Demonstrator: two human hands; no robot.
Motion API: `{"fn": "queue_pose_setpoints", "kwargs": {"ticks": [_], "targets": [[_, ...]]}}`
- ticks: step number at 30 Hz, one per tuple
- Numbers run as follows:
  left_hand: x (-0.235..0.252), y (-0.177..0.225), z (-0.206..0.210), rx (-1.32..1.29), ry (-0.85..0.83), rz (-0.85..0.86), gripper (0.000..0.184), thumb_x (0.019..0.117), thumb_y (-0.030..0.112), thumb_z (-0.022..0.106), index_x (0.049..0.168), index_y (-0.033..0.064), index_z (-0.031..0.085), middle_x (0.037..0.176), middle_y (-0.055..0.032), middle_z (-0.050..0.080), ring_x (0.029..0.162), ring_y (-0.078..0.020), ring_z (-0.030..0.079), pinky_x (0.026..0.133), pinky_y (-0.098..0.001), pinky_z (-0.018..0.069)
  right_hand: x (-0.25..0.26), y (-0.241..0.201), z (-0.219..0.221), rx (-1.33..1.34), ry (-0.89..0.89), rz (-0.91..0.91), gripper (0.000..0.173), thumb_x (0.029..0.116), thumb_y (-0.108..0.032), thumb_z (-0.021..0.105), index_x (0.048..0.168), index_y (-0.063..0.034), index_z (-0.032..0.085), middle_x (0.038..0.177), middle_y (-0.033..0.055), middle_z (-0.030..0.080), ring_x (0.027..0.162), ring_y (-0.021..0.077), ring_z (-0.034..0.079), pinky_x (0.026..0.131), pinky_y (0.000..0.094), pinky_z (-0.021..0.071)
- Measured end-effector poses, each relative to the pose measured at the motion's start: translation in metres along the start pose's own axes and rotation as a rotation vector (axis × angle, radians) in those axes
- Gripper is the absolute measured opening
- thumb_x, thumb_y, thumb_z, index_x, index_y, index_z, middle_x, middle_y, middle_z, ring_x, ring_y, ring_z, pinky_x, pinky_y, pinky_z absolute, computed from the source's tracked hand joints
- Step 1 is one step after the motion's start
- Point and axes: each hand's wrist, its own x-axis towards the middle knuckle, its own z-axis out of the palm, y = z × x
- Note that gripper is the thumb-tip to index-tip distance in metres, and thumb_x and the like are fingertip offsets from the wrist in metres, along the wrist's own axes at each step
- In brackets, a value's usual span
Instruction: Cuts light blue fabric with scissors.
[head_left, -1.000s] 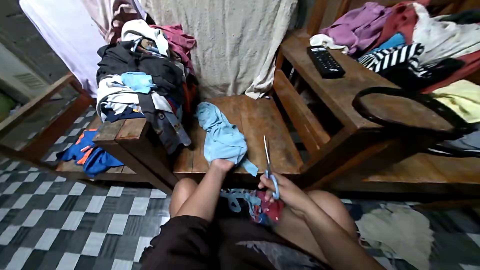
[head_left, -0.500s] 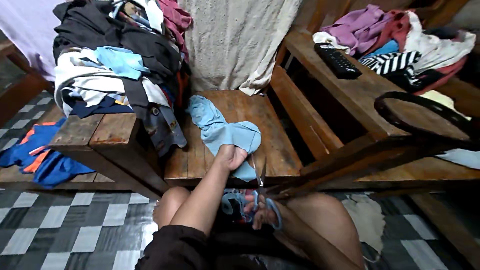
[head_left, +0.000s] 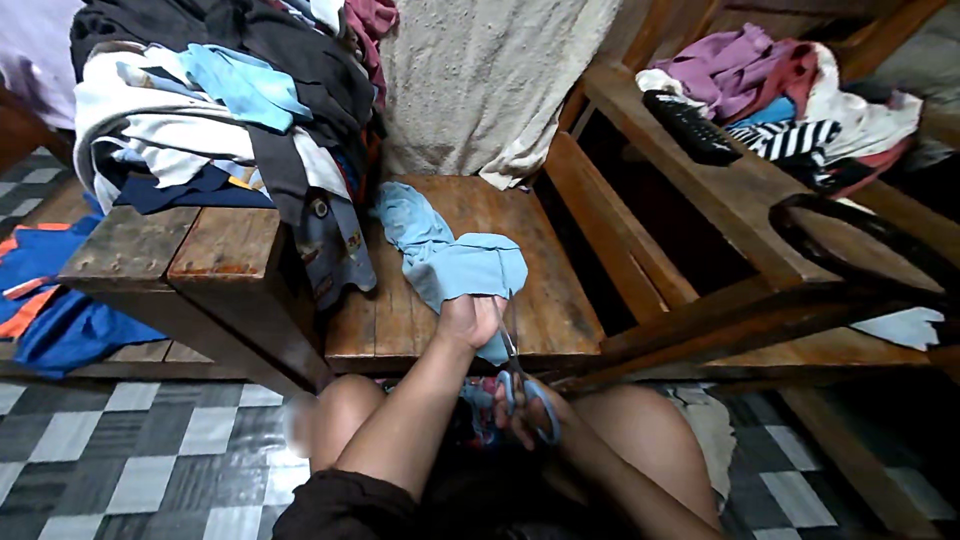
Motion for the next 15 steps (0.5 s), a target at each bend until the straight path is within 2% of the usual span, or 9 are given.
{"fn": "queue_pose_setpoints", "kwargs": {"ticks": [3,5,7,10,15], "targets": [[-0.003,-0.001,-0.004,0.012,-0.036,0.004,0.028,0.1062,0.029,0.037,0.109,0.0152,0.061,0.1,-0.0018,0.071,0.096,-0.0138,0.069,0.085,-0.034,0.057,0.004,0.002,0.0,0.054,-0.009,-0.038,0.066,0.0867,-0.075,0.057,0.111,-0.0128,0.055,0.081,-0.0089,0.065,0.055,-0.0031,0.052,0.049,0.0138,0.0432],[-0.005,-0.004,-0.006,0.032,-0.053,0.0,0.026,0.105,0.028,0.039,0.108,0.0152,0.061,0.099,-0.0011,0.072,0.095,-0.0131,0.069,0.084,-0.0332,0.0572,0.007,0.0,-0.002,0.065,0.004,-0.053,0.067,0.0857,-0.076,0.057,0.11,-0.0132,0.055,0.08,-0.0095,0.065,0.054,-0.0037,0.051,0.048,0.0134,0.0426],[-0.006,-0.007,-0.006,0.034,-0.068,0.017,0.025,0.1049,0.03,0.041,0.111,0.0148,0.061,0.101,-0.0018,0.071,0.099,-0.0138,0.068,0.09,-0.034,0.0557,0.01,-0.005,-0.003,0.044,0.028,-0.073,0.067,0.0859,-0.077,0.055,0.11,-0.0144,0.055,0.078,-0.0108,0.064,0.054,-0.0042,0.051,0.049,0.013,0.0423],[-0.007,-0.01,-0.005,0.015,-0.085,0.038,0.024,0.1047,0.028,0.043,0.113,0.0141,0.061,0.103,-0.0025,0.07,0.103,-0.0138,0.067,0.094,-0.034,0.0539,0.016,-0.009,-0.006,0.011,0.066,-0.096,0.063,0.089,-0.074,0.054,0.109,-0.0146,0.055,0.076,-0.0126,0.063,0.054,-0.0053,0.05,0.049,0.0112,0.0409],[-0.007,-0.01,-0.005,0.0,-0.113,0.038,0.025,0.1051,0.029,0.042,0.114,0.0151,0.06,0.105,-0.0023,0.071,0.103,-0.0139,0.067,0.094,-0.0337,0.0544,0.022,-0.013,-0.009,-0.035,0.095,-0.121,0.055,0.0937,-0.068,0.054,0.107,-0.0144,0.054,0.073,-0.0152,0.059,0.055,-0.0075,0.047,0.05,0.0095,0.0378]]}}
